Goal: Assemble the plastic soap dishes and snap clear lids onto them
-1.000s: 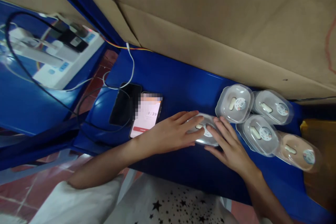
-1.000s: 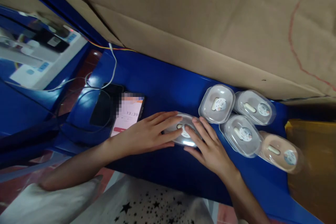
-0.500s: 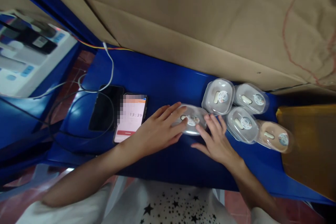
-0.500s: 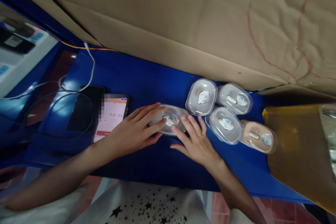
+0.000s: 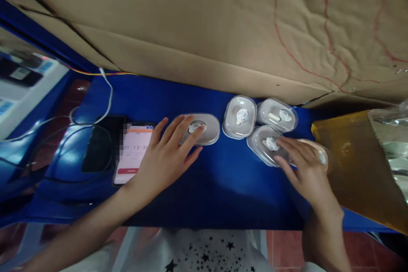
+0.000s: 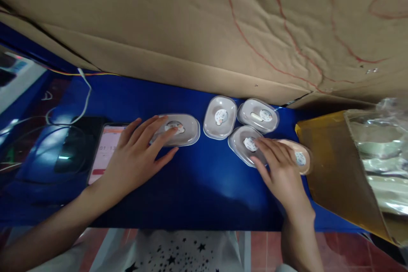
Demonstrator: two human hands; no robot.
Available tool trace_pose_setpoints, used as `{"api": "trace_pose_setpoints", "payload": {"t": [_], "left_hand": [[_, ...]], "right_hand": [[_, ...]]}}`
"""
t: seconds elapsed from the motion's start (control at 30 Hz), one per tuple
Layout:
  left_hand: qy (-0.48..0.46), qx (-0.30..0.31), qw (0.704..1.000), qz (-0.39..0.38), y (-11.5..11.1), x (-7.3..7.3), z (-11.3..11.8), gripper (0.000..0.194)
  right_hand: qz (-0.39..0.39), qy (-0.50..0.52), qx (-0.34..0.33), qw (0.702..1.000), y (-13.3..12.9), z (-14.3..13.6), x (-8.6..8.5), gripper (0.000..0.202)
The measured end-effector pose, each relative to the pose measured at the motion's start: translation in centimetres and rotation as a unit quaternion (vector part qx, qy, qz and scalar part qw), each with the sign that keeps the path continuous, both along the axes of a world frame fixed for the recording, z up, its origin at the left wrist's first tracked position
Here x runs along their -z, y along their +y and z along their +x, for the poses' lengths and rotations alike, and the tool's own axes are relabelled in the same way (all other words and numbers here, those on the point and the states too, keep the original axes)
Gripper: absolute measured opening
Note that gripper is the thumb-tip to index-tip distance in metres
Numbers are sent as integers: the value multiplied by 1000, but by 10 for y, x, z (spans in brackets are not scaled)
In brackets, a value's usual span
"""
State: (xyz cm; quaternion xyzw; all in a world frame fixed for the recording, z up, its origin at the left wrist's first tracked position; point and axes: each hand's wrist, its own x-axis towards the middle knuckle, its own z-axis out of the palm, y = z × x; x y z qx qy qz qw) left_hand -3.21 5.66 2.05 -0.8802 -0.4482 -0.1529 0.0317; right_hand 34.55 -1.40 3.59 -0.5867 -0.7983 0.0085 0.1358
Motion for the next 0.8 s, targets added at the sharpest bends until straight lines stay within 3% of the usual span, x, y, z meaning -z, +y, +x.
{"api": "trace_pose_setpoints", "payload": {"t": [0.13, 0.27, 0.4, 0.57, 0.67, 0.8], "left_hand": [[-3, -14, 1000, 20, 11, 11, 15, 34], [-27, -37, 998, 35, 19, 20, 20, 33], [-38, -54, 998, 16, 15, 22, 18, 37], [-39, -91, 995, 4, 8, 24, 11, 55], [-57, -81, 995, -2, 5, 24, 8, 65], [-69, -50, 996, -13, 0, 22, 10, 60]], "right_hand": [[1, 43, 5, 999, -3, -11, 20, 56], [-5, 89, -31, 996, -1, -20, 30, 59], [-21, 82, -54, 995, -1, -22, 34, 57], [24, 84, -59, 994, -2, -35, 41, 58], [24, 120, -84, 989, 1, -44, 45, 61], [20, 144, -107, 984, 5, -49, 50, 63]]}}
